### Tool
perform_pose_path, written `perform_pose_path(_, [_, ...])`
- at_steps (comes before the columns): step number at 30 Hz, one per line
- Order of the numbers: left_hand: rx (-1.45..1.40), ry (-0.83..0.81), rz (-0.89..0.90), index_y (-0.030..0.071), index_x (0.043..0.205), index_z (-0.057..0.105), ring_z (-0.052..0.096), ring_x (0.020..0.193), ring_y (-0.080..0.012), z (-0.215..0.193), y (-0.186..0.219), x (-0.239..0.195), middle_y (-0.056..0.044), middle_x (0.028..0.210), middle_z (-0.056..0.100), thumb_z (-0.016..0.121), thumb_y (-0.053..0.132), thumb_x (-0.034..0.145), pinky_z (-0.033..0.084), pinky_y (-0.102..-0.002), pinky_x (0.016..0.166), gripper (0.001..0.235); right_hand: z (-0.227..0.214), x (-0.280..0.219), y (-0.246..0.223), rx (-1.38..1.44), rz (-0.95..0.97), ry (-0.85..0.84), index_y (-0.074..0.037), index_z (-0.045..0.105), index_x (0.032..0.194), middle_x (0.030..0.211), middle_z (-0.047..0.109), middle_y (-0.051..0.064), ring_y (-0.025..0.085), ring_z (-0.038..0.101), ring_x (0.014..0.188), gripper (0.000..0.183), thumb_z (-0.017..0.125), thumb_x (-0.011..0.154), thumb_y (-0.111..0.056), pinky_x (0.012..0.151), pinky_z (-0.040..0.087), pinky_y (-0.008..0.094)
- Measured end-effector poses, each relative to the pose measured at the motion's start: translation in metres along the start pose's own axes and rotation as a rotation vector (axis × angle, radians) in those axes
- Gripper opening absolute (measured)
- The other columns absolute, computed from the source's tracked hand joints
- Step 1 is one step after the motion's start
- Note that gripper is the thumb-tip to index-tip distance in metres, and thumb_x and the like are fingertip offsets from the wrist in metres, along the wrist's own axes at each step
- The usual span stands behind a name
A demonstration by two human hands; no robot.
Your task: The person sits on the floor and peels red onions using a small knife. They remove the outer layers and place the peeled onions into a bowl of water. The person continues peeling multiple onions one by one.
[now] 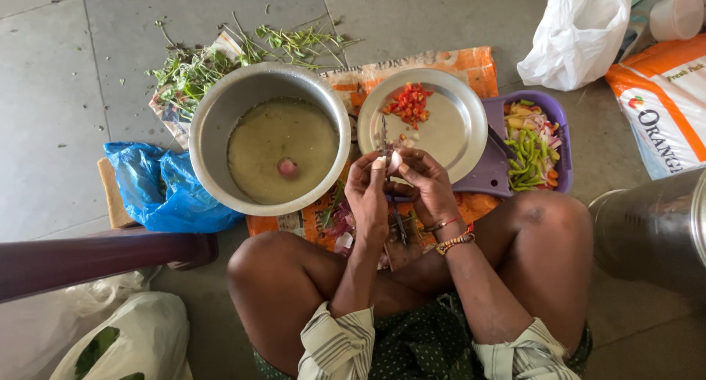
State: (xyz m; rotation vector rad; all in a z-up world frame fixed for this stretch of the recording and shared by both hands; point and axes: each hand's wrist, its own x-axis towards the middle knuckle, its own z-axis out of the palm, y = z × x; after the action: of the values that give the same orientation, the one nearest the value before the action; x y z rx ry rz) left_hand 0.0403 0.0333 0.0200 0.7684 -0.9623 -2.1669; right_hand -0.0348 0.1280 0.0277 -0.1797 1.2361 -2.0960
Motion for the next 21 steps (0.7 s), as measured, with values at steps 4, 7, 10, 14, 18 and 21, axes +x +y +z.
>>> perform_pose_path(4, [0.038,-0.037,-0.018,0.002,0.123,0.063,0.070,0.091,-0.0118,0.004,0.009,0.000,-0.007,0.103,0.071,0.071,0.007,0.093,0.059,-0.027,0.080,0.032,-0.002,0.003,0.000,0.007,0.048,0.029,-0.013,0.069,0.127,0.112,0.072,0.002,0.012,0.070,0.098,0.037,0.066,0.091,-0.004,0.078,0.060,0.029])
perform_pose_path(7, [0.129,-0.116,0.008,-0.002,0.113,0.069,0.070,0.083,-0.0126,0.003,0.011,0.004,-0.008,0.095,0.073,0.076,0.006,0.089,0.060,-0.029,0.073,0.026,-0.004,0.007,0.004,-0.204,-0.109,-0.030,-0.004,0.071,0.123,0.112,0.073,0.006,0.014,0.070,0.099,0.027,0.068,0.096,-0.002,0.088,0.062,0.030])
perform_pose_path(10, [0.186,-0.129,0.055,-0.003,0.106,0.073,0.071,0.078,-0.0124,0.000,0.010,0.014,-0.008,0.089,0.076,0.076,0.008,0.090,0.061,-0.028,0.071,0.020,-0.007,0.016,0.005,-0.376,-0.199,0.001,-0.002,0.073,0.116,0.111,0.074,0.008,0.015,0.072,0.098,0.017,0.068,0.100,-0.003,0.089,0.065,0.031])
perform_pose_path(14, [0.149,-0.106,0.065,-0.005,0.108,0.073,0.067,0.075,-0.0120,-0.002,0.006,0.026,-0.007,0.085,0.073,0.077,0.009,0.094,0.057,-0.027,0.070,0.019,-0.011,0.033,0.001,-0.224,-0.102,-0.013,-0.003,0.072,0.107,0.103,0.075,0.007,0.016,0.073,0.089,0.011,0.068,0.097,-0.003,0.082,0.066,0.032])
perform_pose_path(18, [0.112,-0.059,0.022,-0.004,0.108,0.072,0.068,0.076,-0.0122,0.000,0.004,0.033,-0.008,0.087,0.075,0.076,0.008,0.093,0.058,-0.026,0.072,0.019,-0.011,0.048,-0.003,-0.215,-0.062,-0.029,0.000,0.073,0.103,0.097,0.075,0.008,0.015,0.071,0.085,0.008,0.071,0.096,0.000,0.078,0.064,0.031])
perform_pose_path(21, [0.110,-0.050,0.006,-0.004,0.107,0.072,0.069,0.078,-0.0129,-0.002,0.002,0.038,-0.009,0.088,0.075,0.077,0.006,0.091,0.059,-0.026,0.075,0.019,-0.009,0.054,0.001,-0.210,-0.064,-0.027,0.001,0.072,0.101,0.095,0.074,0.007,0.014,0.071,0.086,0.006,0.072,0.095,0.001,0.080,0.065,0.031])
